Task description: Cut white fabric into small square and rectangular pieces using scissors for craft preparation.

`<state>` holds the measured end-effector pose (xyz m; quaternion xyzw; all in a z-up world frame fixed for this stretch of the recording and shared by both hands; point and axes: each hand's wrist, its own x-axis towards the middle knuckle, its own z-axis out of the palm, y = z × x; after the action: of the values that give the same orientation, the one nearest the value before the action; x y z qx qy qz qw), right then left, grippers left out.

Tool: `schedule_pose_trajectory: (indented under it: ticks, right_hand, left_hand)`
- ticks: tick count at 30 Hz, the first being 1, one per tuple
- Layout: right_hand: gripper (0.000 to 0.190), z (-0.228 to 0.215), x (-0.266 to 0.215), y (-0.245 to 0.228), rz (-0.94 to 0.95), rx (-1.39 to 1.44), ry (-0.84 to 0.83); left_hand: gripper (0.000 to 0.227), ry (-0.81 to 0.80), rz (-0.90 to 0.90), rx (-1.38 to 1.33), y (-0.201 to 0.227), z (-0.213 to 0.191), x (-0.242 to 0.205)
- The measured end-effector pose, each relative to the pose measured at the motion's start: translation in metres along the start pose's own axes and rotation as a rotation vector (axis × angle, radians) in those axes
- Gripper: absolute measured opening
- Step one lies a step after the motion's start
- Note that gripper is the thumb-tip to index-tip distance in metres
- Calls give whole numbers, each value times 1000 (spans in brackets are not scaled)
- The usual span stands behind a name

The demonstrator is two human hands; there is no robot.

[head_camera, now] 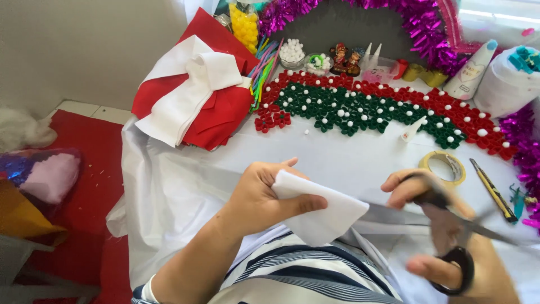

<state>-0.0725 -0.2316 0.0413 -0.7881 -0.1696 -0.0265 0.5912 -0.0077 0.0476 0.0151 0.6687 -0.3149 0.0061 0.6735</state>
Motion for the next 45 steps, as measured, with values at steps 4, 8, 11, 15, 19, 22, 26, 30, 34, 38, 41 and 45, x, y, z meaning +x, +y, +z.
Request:
schedule_pose_trajectory:
  ticks: [4,8,11,15,19,22,26,30,34,38,41,45]
  right_hand:
    - [84,-32,2,26,152,-212,-359]
    - [59,-20,-7,38,-69,178,-482]
    - [66,-11,-4,30,-85,252,-501]
    - [58,-10,-7,46,-87,299,-504]
    - [49,-9,0,51,-98,405,-568]
    - [49,-9,8,46,4,517,-638]
    - [60,-9,13,50,251,543,-773]
    - [56,-5,12,57,219,632,-777]
    - [67,-5,2,82,260,674,-637]
    - [56,-2,-6,92,327,830,-662]
    - [56,3,-7,91,367,901,-672]
    - [63,6,-11,105,381,952,-686]
  left_hand:
    - [18,9,-75,-46,1,-9,2]
    - [22,-26,-142,-85,-3,-6,4]
    - [20,-58,-130,-96,-5,-2,6]
    - [19,-87,-116,-65,-5,-2,8]
    - [19,-122,-127,-51,-5,-1,9]
    - [16,-169,-98,-18,-8,1,9]
    - [14,-236,-71,13,-4,3,10]
    - [12,-245,-53,42,-3,2,11]
    - [12,-242,-37,66,0,3,10]
    - [13,-268,-21,102,1,7,11]
    - [14,-285,-10,136,1,11,12]
    - [15,-281,19,147,-4,12,11]
